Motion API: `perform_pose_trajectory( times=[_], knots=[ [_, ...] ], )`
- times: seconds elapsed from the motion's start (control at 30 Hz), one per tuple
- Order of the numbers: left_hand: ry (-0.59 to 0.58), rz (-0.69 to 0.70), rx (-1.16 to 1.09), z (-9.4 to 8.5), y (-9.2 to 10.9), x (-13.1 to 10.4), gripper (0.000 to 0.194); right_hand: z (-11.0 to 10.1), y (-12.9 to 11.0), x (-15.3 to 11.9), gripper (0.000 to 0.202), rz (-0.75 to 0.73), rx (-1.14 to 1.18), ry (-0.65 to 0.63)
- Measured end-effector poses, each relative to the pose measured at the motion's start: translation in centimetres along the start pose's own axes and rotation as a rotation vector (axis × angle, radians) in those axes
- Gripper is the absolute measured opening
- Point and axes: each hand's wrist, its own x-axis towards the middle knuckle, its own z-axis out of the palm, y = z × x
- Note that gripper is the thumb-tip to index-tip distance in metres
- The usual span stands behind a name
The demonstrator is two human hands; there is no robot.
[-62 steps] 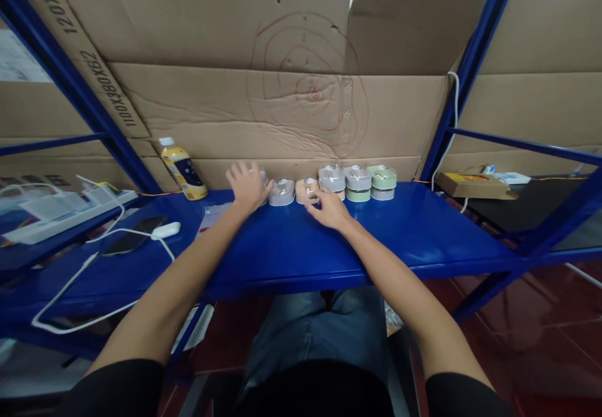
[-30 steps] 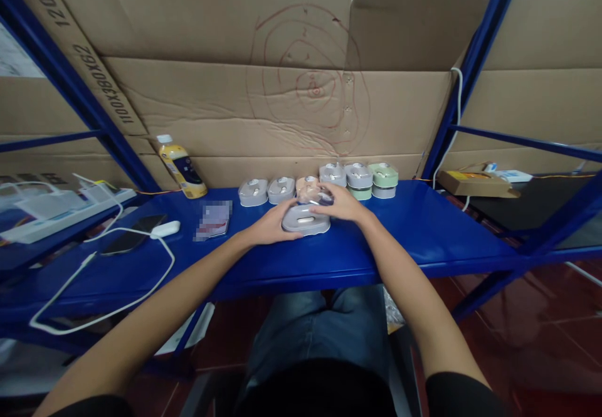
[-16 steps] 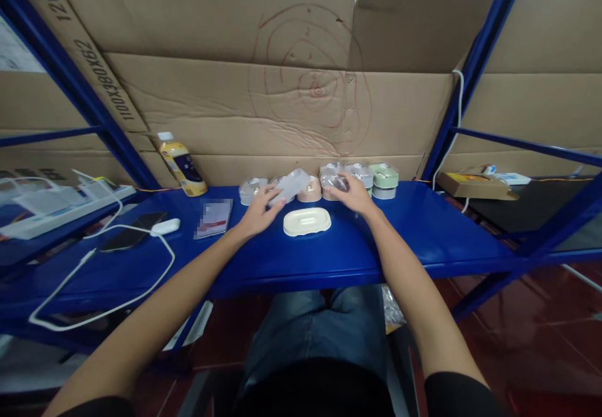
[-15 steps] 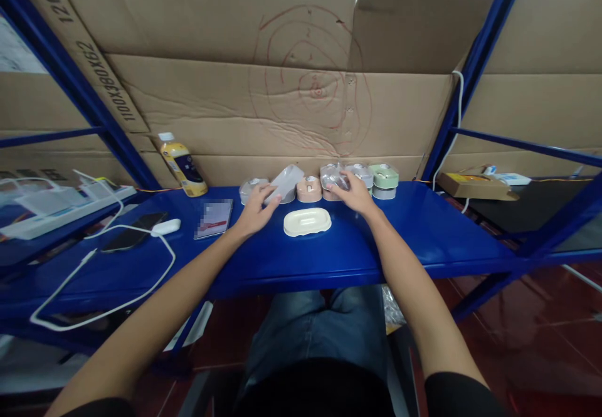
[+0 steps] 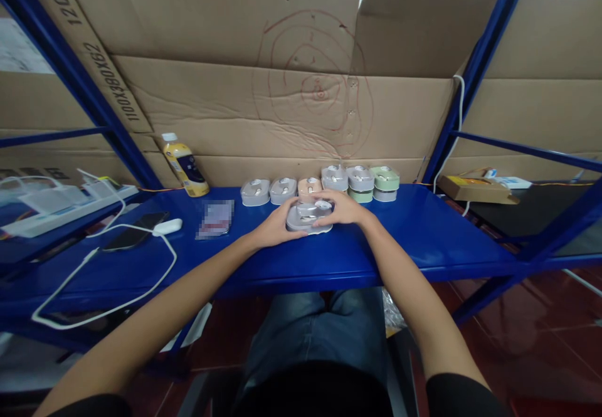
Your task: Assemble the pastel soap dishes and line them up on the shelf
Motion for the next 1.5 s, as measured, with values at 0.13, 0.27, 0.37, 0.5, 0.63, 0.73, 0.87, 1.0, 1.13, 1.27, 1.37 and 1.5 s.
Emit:
perform_pose_trajectory(
  times=[0.13,0.27,0.37,0.5,0.63,0.73,0.87,1.0,1.13,1.27,1.37,1.5],
  knots=[
    [0.032,-0.036,-0.107,0.4,-0.4,0.6,0.106,1.3,0.1,1.0,0.082,-0.062,0.016,-0.070],
    [0.021,-0.081,-0.167,0.6,-0.3,0.9,0.110,2.1,0.2,1.9,0.087,-0.056,-0.010,-0.122],
    [-0.005,-0.113,-0.187,0.6,-0.2,0.9,0.112,2.4,0.2,2.0,0.089,-0.025,-0.054,-0.157],
    [-0.018,-0.051,-0.153,0.3,0.2,0.7,0.101,2.6,0.1,1.4,0.091,0.011,-0.073,-0.130],
    [0.026,-0.022,-0.029,-0.5,0.6,0.2,0.088,2.5,0.2,0.7,0.093,0.073,0.007,-0.075],
    [0.129,-0.078,0.050,-1.5,0.9,0.0,0.082,2.2,0.5,0.6,0.095,0.151,0.102,0.047],
    [0.336,-0.216,0.105,-2.8,0.9,1.7,0.081,1.6,1.1,1.0,0.081,0.237,0.186,0.329],
    [0.487,-0.466,0.211,-2.6,0.2,5.7,0.087,0.7,1.9,1.1,0.058,0.288,0.105,0.572],
    [0.469,-0.643,0.326,-0.7,-0.1,9.9,0.085,0.1,2.1,0.8,0.055,0.301,0.036,0.611],
    [0.452,-0.688,0.403,1.8,0.5,12.3,0.077,0.0,1.8,0.6,0.054,0.283,0.009,0.592],
    [0.444,-0.682,0.410,3.2,1.0,12.8,0.078,-0.1,1.5,0.7,0.054,0.270,-0.003,0.588],
    [0.420,-0.629,0.449,3.5,1.2,12.5,0.075,-0.1,1.4,0.7,0.054,0.267,-0.011,0.584]
  ],
)
